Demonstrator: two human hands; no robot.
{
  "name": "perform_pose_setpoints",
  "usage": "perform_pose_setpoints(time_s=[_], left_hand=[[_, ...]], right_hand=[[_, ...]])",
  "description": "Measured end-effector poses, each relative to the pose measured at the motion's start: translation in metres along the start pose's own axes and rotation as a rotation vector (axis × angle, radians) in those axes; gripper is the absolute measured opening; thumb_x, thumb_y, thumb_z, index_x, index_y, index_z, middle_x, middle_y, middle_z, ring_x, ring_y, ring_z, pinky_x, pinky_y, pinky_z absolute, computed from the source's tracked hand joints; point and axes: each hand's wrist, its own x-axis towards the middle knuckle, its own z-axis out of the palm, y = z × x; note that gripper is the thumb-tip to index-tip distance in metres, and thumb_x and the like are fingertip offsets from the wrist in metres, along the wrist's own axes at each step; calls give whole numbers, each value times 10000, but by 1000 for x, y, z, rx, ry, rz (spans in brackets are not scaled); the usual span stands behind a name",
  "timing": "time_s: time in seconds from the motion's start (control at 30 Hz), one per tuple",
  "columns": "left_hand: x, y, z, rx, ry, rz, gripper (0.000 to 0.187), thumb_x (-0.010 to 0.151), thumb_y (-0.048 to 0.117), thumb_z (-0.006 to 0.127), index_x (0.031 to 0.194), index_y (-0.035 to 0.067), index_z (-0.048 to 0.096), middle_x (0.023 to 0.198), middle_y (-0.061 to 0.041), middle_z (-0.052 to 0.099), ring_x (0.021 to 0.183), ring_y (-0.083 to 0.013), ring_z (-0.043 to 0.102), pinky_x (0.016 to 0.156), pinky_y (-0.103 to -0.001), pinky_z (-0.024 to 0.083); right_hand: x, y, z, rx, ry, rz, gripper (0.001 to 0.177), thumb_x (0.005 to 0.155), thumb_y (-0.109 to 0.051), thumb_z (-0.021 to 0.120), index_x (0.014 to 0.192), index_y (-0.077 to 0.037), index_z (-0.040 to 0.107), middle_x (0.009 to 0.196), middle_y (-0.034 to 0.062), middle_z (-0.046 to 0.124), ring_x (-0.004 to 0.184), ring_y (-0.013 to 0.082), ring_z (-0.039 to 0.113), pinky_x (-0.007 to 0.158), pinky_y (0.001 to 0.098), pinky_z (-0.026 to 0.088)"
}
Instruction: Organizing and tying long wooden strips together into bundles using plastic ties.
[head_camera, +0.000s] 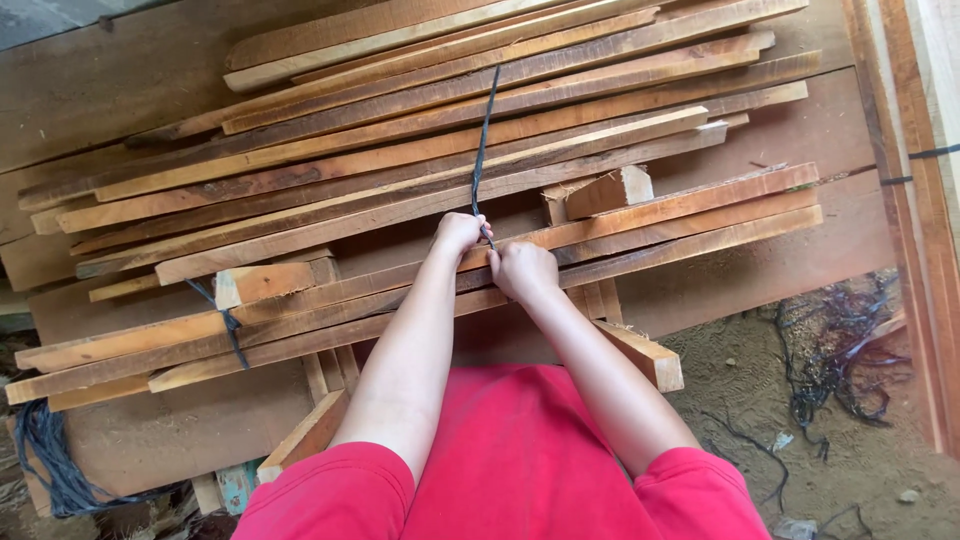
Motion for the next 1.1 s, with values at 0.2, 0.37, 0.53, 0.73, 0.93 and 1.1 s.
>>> perform_pose_setpoints(time_s=[0.2,0.37,0.53,0.73,0.93,1.1], left_hand=[[-24,15,0,73,45,-15,220,968,122,651,868,-47,749,791,-114,752,687,-182,723,641,-314,563],[-19,7,3,25,27,-43,203,966,106,646,866,-42,743,784,-112,746,704,-188,721,633,-329,561],[-7,-3,-5,21,-67,44,276,1013,151,587,887,-56,721,810,-133,747,723,-214,739,646,-346,586],[-79,29,4,313,61,199,355,1041,324,487,899,52,663,780,-66,781,754,-191,749,683,-340,561],[-115,56,22,607,396,266,412,1032,471,410,934,187,692,731,91,763,752,-181,742,698,-396,557],[32,-24,7,82,62,127,349,1034,306,514,889,35,680,699,-100,743,640,-221,711,589,-349,566]], right_hand=[[-18,3,21,299,214,-66,312,955,-352,600,862,-115,780,783,211,719,761,418,709,737,537,568],[-29,5,21,304,253,-29,303,949,-355,618,821,-117,756,762,191,718,737,406,702,676,534,557],[-36,1,22,318,423,-70,289,959,-316,637,762,-113,696,725,141,702,681,366,696,612,500,544],[-41,3,39,294,658,-287,199,978,-249,671,828,-117,667,757,78,673,605,298,641,546,414,500],[-29,4,36,262,728,-330,206,941,-241,688,775,-135,628,717,56,622,623,270,642,555,400,496],[-26,4,35,259,704,-288,266,952,-243,691,732,-128,594,704,62,619,602,276,635,550,404,498]])
